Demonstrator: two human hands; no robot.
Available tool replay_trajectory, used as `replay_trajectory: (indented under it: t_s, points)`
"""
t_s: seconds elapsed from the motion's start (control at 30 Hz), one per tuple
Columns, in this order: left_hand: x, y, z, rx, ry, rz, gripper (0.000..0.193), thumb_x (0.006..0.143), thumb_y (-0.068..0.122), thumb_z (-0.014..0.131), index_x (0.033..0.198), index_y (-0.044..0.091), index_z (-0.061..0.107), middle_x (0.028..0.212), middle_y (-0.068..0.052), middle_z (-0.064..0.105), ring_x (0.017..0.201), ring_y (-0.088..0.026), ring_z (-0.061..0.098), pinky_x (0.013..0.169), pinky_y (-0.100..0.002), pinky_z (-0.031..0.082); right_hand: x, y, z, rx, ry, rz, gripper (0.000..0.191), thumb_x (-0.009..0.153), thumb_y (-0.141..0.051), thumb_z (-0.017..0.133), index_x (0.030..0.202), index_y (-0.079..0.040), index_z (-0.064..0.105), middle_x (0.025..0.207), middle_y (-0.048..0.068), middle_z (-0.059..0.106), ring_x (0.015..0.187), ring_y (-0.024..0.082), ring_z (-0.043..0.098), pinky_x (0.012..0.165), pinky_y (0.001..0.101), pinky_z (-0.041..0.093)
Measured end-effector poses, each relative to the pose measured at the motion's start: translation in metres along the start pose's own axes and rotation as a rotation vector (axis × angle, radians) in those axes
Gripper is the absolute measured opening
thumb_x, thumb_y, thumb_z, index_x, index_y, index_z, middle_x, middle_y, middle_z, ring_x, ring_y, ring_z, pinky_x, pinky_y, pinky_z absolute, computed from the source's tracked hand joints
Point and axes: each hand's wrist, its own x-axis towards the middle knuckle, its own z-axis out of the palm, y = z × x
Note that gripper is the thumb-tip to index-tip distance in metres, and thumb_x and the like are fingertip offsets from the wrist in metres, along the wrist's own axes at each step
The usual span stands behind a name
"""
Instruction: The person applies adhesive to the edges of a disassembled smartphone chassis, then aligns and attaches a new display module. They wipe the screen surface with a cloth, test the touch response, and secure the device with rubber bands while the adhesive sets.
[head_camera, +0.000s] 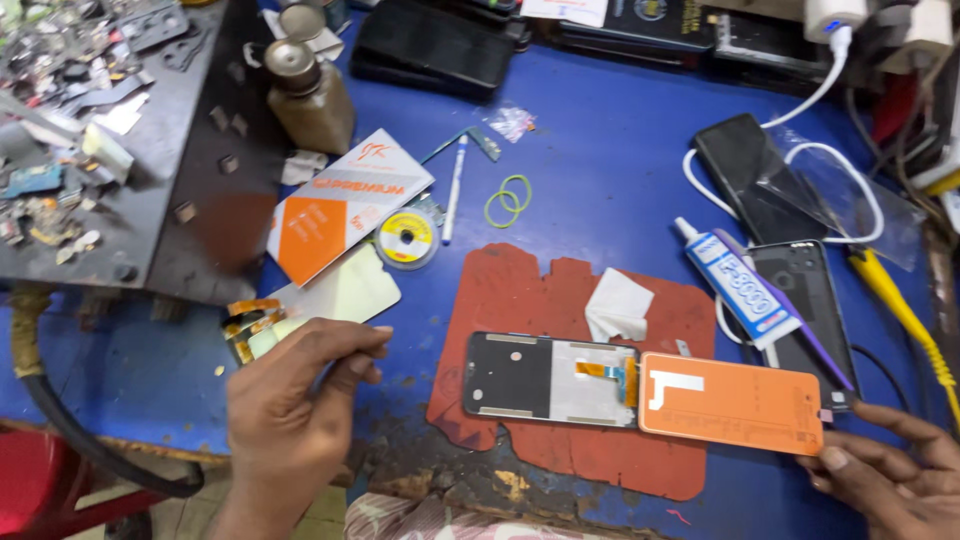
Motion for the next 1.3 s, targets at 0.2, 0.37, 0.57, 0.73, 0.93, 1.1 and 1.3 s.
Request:
replay_trajectory:
  t_s: [0.2, 0.37, 0.57, 0.73, 0.93, 1.1, 1.3]
  points:
    - [-0.018, -0.012, -0.010, -0.090, 0.054, -0.058, 0.031, 0.086, -0.020, 0.052, 0.100, -0.002, 0.073, 0.085, -0.006, 0.069, 0.065, -0.007, 0.059, 0.060, -0.021, 0.049, 0.029, 0.032, -0.024, -0.118, -0.069, 0.042, 0.049, 0.105, -0.008, 0.057, 0.146, 0.011, 0.039, 0.112, 0.034, 0.071, 0.102, 0.041, 0.073, 0.081, 0.0463, 0.062]
    - [-0.030, -0.024, -0.008, -0.134, 0.123, -0.037, 0.022, 0.092, -0.016, 0.054, 0.098, -0.001, 0.070, 0.082, -0.004, 0.064, 0.068, -0.008, 0.057, 0.060, -0.021, 0.045, 0.057, 0.046, -0.038, -0.149, -0.039, -0.014, 0.038, 0.112, -0.018, 0.056, 0.137, 0.009, 0.045, 0.105, 0.027, 0.068, 0.085, 0.031, 0.071, 0.071, 0.0397, 0.060]
    - [-0.038, -0.037, -0.005, -0.025, 0.146, 0.026, 0.010, 0.101, 0.007, 0.062, 0.102, 0.003, 0.071, 0.076, -0.001, 0.064, 0.065, -0.007, 0.058, 0.062, -0.023, 0.045, 0.023, -0.057, 0.010, -0.376, 0.172, -0.443, 0.029, 0.112, -0.024, 0.065, 0.130, -0.001, 0.063, 0.101, 0.017, 0.071, 0.083, 0.024, 0.069, 0.073, 0.0331, 0.055]
    - [-0.040, -0.031, 0.003, 0.020, 0.150, -0.057, 0.028, 0.097, 0.026, 0.064, 0.111, 0.004, 0.074, 0.067, 0.000, 0.059, 0.056, -0.009, 0.056, 0.057, -0.022, 0.044, 0.020, -0.188, 0.072, -0.765, 0.042, -0.744, 0.038, 0.092, -0.027, 0.079, 0.125, -0.009, 0.072, 0.111, 0.014, 0.074, 0.099, 0.028, 0.071, 0.085, 0.0373, 0.055]
    - [-0.028, -0.026, 0.003, 0.054, 0.087, 0.164, 0.025, 0.099, 0.021, 0.067, 0.113, 0.000, 0.070, 0.074, -0.005, 0.061, 0.073, -0.019, 0.066, 0.076, -0.031, 0.055, 0.029, -0.222, 0.099, -0.857, -0.098, -0.622, 0.053, 0.078, -0.029, 0.083, 0.125, -0.006, 0.073, 0.117, 0.017, 0.072, 0.101, 0.035, 0.068, 0.086, 0.0439, 0.054]
    - [-0.022, -0.025, 0.003, 0.058, 0.033, 0.234, 0.021, 0.095, 0.010, 0.069, 0.112, -0.002, 0.070, 0.073, -0.007, 0.063, 0.070, -0.023, 0.066, 0.077, -0.036, 0.057, 0.032, -0.209, 0.094, -0.828, 0.038, -0.686, 0.041, 0.097, -0.028, 0.083, 0.127, -0.003, 0.071, 0.111, 0.017, 0.073, 0.082, 0.028, 0.072, 0.074, 0.0362, 0.057]
    - [-0.021, -0.023, 0.004, 0.051, 0.058, 0.254, 0.018, 0.093, 0.001, 0.069, 0.110, -0.002, 0.069, 0.075, -0.008, 0.065, 0.071, -0.023, 0.067, 0.071, -0.033, 0.056, 0.029, -0.214, 0.091, -0.670, 0.063, -0.811, 0.062, 0.090, -0.007, 0.074, 0.148, 0.003, 0.055, 0.122, 0.022, 0.071, 0.095, 0.030, 0.072, 0.073, 0.0369, 0.058]
